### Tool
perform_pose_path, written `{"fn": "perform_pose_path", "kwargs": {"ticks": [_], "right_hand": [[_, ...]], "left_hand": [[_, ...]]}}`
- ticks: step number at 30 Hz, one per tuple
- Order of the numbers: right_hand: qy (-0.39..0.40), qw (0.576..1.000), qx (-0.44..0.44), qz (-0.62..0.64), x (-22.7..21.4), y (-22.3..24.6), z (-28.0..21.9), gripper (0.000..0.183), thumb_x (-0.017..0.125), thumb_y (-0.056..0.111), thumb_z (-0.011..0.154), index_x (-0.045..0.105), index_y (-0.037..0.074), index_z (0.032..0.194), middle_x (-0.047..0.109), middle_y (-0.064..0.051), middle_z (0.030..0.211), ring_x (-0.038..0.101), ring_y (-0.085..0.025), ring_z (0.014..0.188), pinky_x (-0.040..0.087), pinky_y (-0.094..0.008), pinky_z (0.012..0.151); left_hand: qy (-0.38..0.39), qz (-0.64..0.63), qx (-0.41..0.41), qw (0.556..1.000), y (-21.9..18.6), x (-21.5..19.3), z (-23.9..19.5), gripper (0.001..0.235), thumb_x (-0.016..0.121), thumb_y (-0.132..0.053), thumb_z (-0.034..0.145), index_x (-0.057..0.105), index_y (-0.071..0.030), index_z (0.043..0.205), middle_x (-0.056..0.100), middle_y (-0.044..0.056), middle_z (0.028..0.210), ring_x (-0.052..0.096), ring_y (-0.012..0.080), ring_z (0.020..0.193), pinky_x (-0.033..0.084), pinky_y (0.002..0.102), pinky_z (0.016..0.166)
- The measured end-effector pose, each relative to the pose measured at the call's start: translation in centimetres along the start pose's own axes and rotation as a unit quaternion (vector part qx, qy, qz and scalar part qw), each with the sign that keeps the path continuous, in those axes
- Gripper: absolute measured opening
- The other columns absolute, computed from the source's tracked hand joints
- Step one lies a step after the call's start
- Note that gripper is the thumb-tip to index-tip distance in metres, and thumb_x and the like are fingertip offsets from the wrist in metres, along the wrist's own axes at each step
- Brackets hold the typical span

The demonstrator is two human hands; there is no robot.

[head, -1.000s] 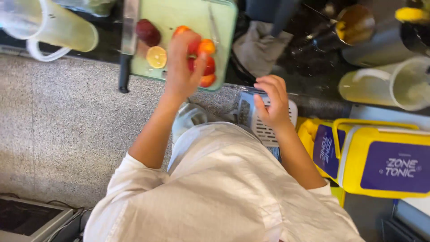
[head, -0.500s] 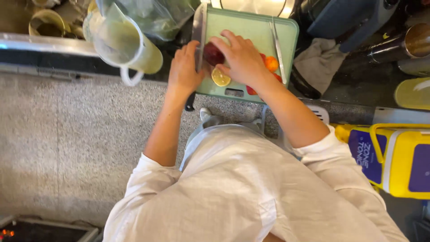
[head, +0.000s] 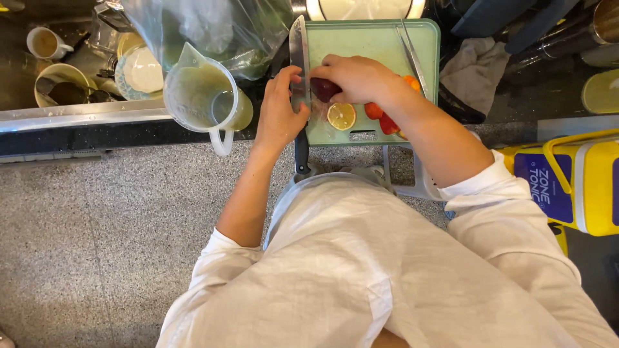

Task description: Preparing various fruits and using an electric juicer to make juice, then straining it into a jar.

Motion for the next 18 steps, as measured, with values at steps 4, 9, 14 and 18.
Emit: {"fn": "perform_pose_path", "kwargs": {"ticks": [4,9,14,18], "right_hand": [[-0.024,1.000,0.002,0.020,-1.0,-1.2,-0.2,0.075,0.087,0.020,0.073,0.055,0.023,0.141,0.062,-0.012,0.125,0.065,-0.040,0.107,0.054,-0.049,0.087],[-0.131,0.982,-0.081,0.106,-3.7,-0.8,-2.1,0.069,0.090,0.018,0.074,0.059,0.014,0.136,0.066,-0.017,0.122,0.065,-0.039,0.110,0.053,-0.046,0.095],[-0.178,0.966,-0.027,0.185,-8.3,0.2,-6.7,0.066,0.089,0.014,0.079,0.060,0.012,0.137,0.070,-0.013,0.121,0.070,-0.031,0.109,0.056,-0.039,0.096],[-0.196,0.933,0.046,0.298,-10.6,-1.0,-11.6,0.072,0.087,0.012,0.076,0.057,0.012,0.141,0.069,-0.008,0.127,0.070,-0.021,0.114,0.058,-0.033,0.094]], "left_hand": [[0.003,-0.008,0.018,1.000,0.1,0.9,0.2,0.066,0.076,0.001,0.077,0.052,-0.007,0.138,0.064,0.012,0.117,0.060,0.0304,0.108,0.052,0.039,0.092],[-0.016,-0.032,0.010,0.999,-0.2,1.7,0.6,0.066,0.083,-0.012,0.086,0.049,-0.006,0.142,0.064,0.012,0.122,0.058,0.0239,0.101,0.052,0.037,0.089],[0.016,-0.183,-0.036,0.982,-1.9,3.2,2.3,0.056,0.074,-0.018,0.098,0.048,-0.008,0.147,0.064,0.011,0.135,0.059,0.0200,0.107,0.054,0.034,0.093],[0.084,-0.327,0.000,0.941,-6.2,5.8,4.1,0.061,0.069,-0.021,0.103,0.037,-0.008,0.154,0.052,0.011,0.147,0.057,0.0204,0.125,0.054,0.036,0.105]]}}
Point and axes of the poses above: each hand's wrist, its own z-axis towards the middle knuckle, its own x-axis out of the palm, y = z × x, the point moved 8 cm from there along z, towards the middle knuckle
